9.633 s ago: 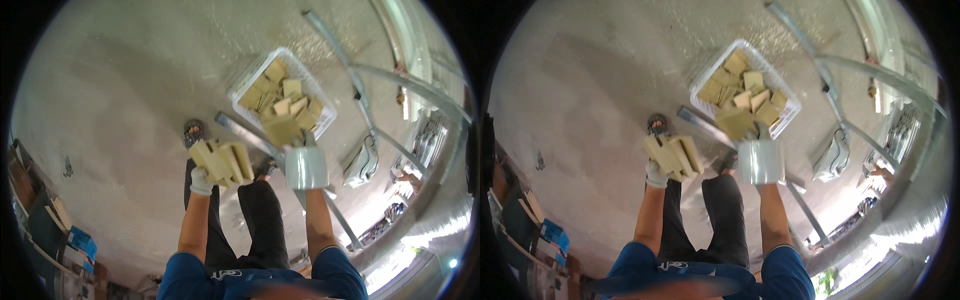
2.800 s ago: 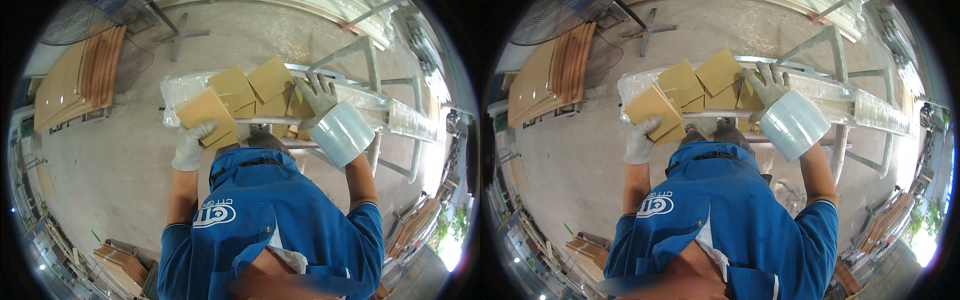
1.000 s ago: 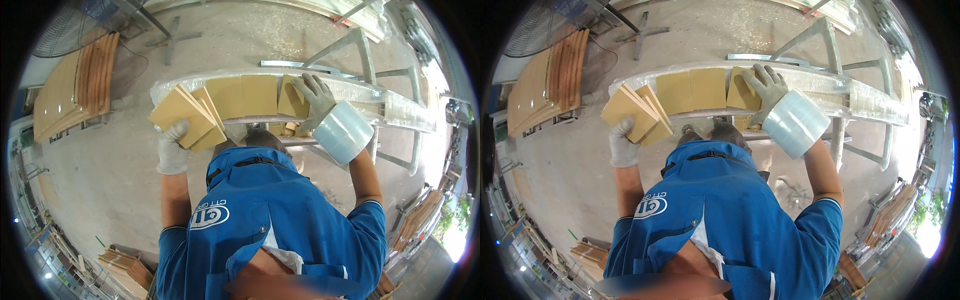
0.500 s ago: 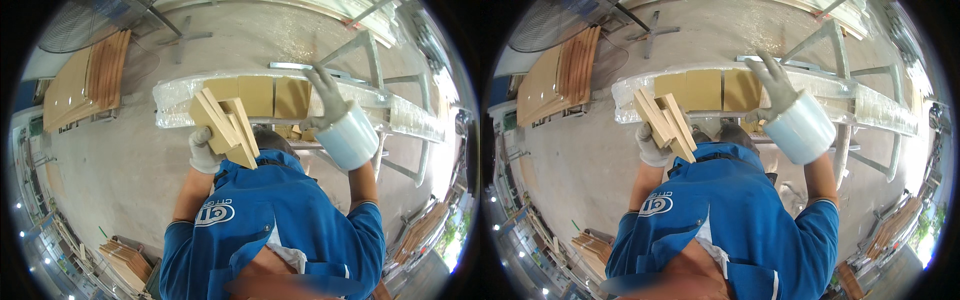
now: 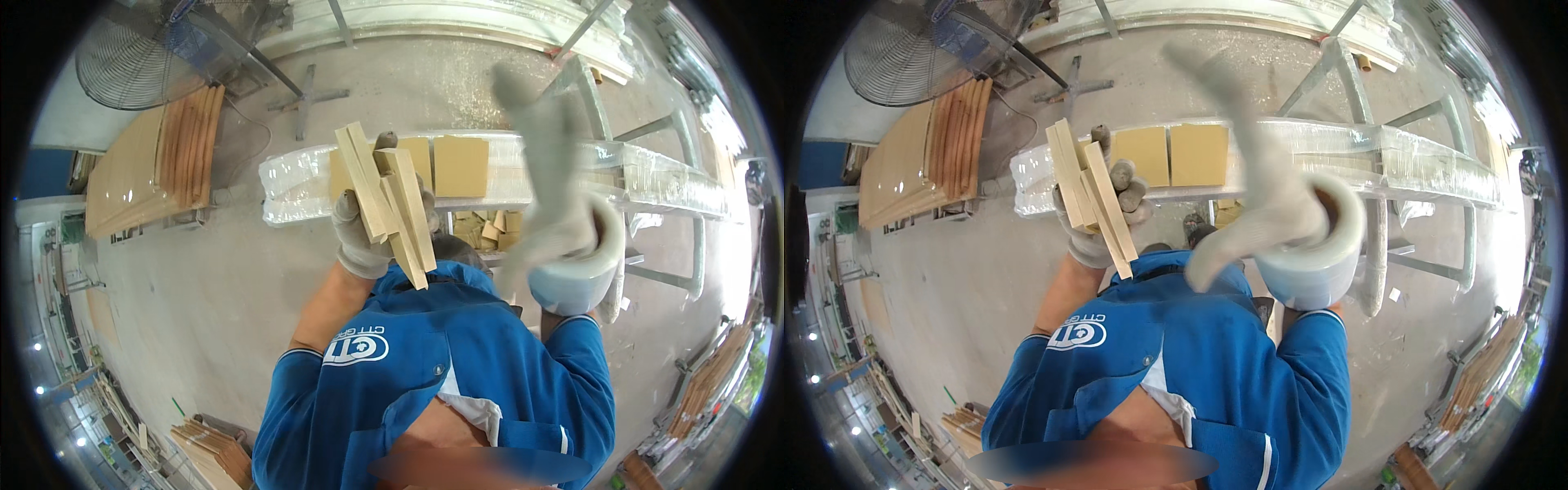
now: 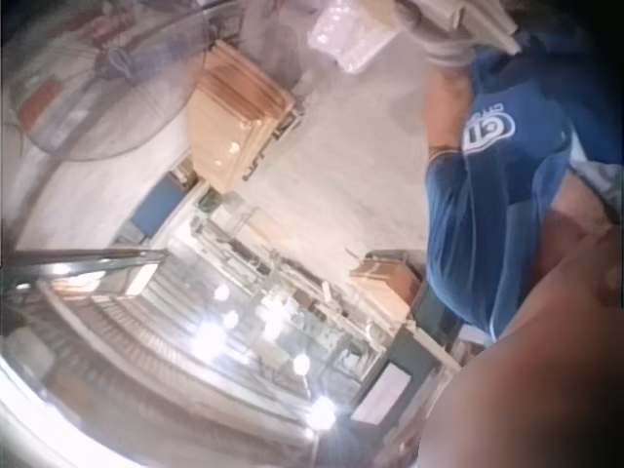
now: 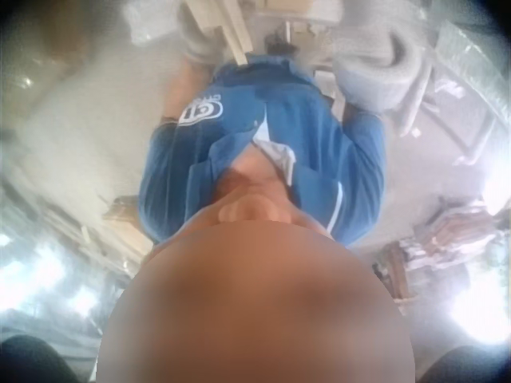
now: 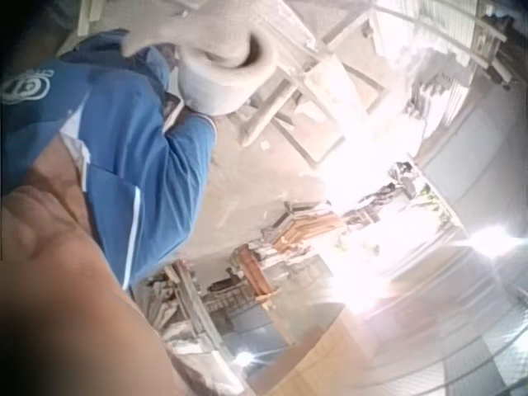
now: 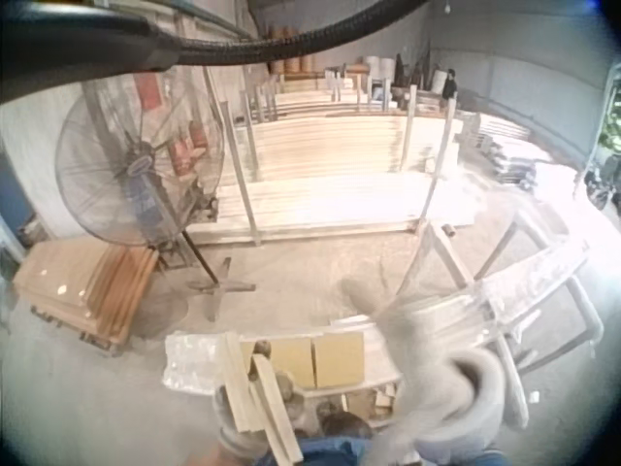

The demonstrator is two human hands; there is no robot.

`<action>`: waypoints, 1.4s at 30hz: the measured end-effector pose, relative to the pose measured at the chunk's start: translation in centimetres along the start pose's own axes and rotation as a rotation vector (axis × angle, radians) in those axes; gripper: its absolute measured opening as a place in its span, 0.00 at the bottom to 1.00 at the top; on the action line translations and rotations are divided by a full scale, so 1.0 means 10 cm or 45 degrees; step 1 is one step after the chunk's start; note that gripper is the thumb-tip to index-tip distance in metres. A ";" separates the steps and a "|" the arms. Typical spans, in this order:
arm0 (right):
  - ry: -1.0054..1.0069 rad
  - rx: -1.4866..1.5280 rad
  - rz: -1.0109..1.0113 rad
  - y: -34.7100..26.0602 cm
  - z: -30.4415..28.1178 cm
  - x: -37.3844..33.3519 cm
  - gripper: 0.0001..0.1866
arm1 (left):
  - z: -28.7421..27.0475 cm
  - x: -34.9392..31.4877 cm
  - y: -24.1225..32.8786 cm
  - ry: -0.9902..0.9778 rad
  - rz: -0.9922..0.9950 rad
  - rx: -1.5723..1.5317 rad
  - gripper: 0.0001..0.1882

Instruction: The person reviews documents on a clipboard, tears off a small label, and applies it to a long wrapped item. They then place several small wooden pieces onto the wrapped item and secure them with clear packing tape.

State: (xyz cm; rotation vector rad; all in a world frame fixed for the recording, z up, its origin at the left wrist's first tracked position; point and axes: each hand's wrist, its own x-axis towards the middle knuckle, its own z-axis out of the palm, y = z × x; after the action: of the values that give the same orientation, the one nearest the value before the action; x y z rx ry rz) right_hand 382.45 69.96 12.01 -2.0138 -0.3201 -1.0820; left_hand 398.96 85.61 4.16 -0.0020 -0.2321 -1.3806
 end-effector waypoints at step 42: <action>-1.265 -1.293 1.109 0.51 -0.31 -0.54 0.71 | -0.24 -0.81 0.09 0.450 -0.108 0.287 0.29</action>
State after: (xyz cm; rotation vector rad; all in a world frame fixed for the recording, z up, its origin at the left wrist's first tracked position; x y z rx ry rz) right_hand 380.23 65.16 6.01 -2.9656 0.7380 0.5052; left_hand 398.85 93.32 0.56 0.4397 -0.0905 -1.4071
